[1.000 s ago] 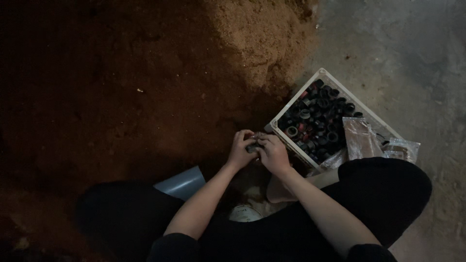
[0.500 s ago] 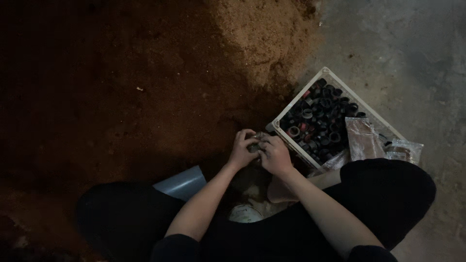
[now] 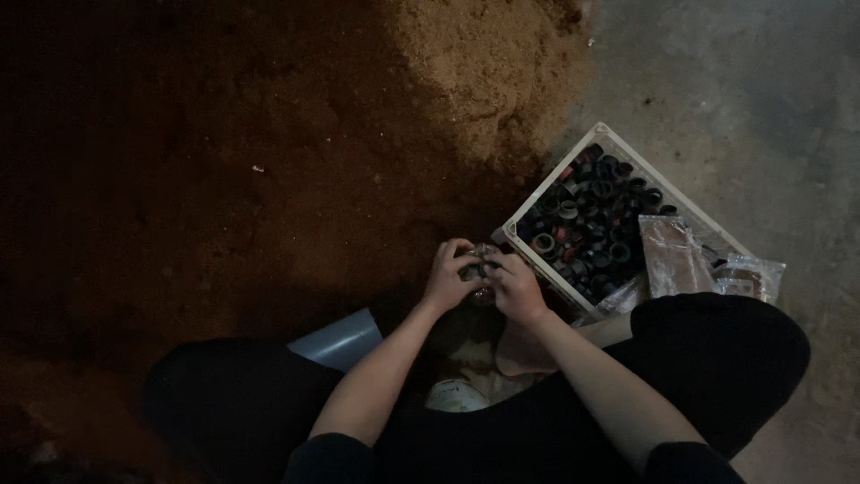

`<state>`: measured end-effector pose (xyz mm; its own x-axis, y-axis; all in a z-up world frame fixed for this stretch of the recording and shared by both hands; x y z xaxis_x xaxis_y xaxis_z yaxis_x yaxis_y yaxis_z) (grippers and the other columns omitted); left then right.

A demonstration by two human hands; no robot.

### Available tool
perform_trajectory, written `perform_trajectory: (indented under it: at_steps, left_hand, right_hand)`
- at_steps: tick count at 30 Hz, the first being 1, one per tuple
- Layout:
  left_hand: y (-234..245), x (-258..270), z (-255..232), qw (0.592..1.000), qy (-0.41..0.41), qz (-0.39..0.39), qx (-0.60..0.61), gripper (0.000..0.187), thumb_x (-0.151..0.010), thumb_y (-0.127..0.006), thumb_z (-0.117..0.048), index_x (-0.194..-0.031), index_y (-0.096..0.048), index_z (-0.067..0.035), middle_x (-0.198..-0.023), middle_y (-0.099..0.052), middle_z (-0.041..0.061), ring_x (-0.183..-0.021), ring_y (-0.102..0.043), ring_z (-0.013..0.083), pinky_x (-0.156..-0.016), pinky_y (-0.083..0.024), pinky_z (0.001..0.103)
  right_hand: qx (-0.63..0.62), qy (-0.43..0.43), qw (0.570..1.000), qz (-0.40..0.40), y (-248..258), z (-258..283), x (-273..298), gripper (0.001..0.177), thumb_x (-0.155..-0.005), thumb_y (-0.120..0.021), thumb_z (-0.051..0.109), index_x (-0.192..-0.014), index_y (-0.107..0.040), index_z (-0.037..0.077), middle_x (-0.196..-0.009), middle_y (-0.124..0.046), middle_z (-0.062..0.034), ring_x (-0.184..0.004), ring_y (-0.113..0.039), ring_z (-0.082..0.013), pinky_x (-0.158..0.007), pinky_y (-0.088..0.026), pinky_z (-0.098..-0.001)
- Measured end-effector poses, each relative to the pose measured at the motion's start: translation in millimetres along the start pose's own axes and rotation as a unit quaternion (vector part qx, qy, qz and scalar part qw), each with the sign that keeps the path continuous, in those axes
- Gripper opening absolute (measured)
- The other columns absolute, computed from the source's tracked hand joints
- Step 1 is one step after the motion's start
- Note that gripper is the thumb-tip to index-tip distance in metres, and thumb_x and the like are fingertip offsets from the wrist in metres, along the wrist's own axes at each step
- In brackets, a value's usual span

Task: The person uses a PVC pipe to guide substrate into a clear plastic bag and then compacts the substrate with a plastic cap.

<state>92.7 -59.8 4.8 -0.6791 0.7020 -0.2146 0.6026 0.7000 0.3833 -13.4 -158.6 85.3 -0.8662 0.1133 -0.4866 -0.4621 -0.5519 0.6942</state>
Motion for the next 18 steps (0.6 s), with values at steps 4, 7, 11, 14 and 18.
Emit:
perform_trajectory:
  at_steps: [4,7,11,14,18]
  left_hand:
    - [-2,-1,5,1.000,-0.020,0.007,-0.021,0.038,-0.072,-0.095,-0.033,-0.096,-0.078,-0.009,-0.120,-0.064,0.010,-0.115,-0.062,0.0384,-0.102,-0.051,0.052]
    - [-1,-2,5,1.000,0.006,0.022,-0.014,0.035,-0.077,-0.094,-0.029,-0.096,-0.078,-0.006,-0.124,-0.065,0.011,-0.119,-0.061,0.0373,-0.108,-0.051,0.049]
    - [0,-4,8,0.998,0.033,0.054,0.026,0.041,-0.075,-0.095,-0.032,-0.100,-0.078,-0.004,-0.129,-0.063,0.014,-0.125,-0.059,0.0399,-0.111,-0.048,0.053]
    - [1,-6,12,0.995,0.039,0.087,0.038,0.045,-0.074,-0.096,-0.034,-0.104,-0.079,-0.005,-0.134,-0.062,0.015,-0.131,-0.057,0.0423,-0.115,-0.046,0.056]
    - [-1,-3,19,0.994,0.025,0.101,0.037,0.045,-0.075,-0.097,-0.030,-0.109,-0.079,-0.006,-0.139,-0.060,0.016,-0.132,-0.056,0.0434,-0.118,-0.044,0.056]
  right_hand:
    - [0.015,0.016,1.000,-0.011,6,10,-2,0.015,-0.091,-0.082,0.001,-0.103,-0.074,-0.005,-0.120,-0.075,-0.0208,-0.100,-0.073,-0.0403,-0.087,-0.061,-0.0499]
    - [0.010,0.000,1.000,0.010,4,6,-3,0.018,-0.093,-0.083,0.006,-0.105,-0.074,-0.003,-0.122,-0.075,-0.0163,-0.100,-0.071,-0.0372,-0.087,-0.060,-0.0476]
    - [0.007,0.013,0.998,0.064,3,2,-5,0.021,-0.088,-0.086,0.004,-0.101,-0.072,-0.003,-0.116,-0.076,-0.0195,-0.097,-0.071,-0.0403,-0.084,-0.060,-0.0495]
    - [0.002,0.007,0.995,0.097,-6,-5,1,0.021,-0.089,-0.084,0.005,-0.103,-0.072,-0.004,-0.118,-0.075,-0.0214,-0.099,-0.070,-0.0416,-0.086,-0.060,-0.0509]
    - [0.064,0.036,0.995,0.074,-6,4,1,0.021,-0.090,-0.080,0.011,-0.102,-0.069,-0.002,-0.109,-0.072,-0.0177,-0.095,-0.069,-0.0371,-0.079,-0.061,-0.0459]
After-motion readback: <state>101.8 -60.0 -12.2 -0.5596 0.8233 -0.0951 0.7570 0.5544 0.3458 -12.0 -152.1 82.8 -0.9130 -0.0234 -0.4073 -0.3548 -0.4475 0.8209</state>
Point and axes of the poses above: each hand's wrist, its own x-axis away from the middle knuckle, its own y-axis out of the back of the hand, z = x × y, the point moved 8 cm from there along -x, towards the middle knuckle
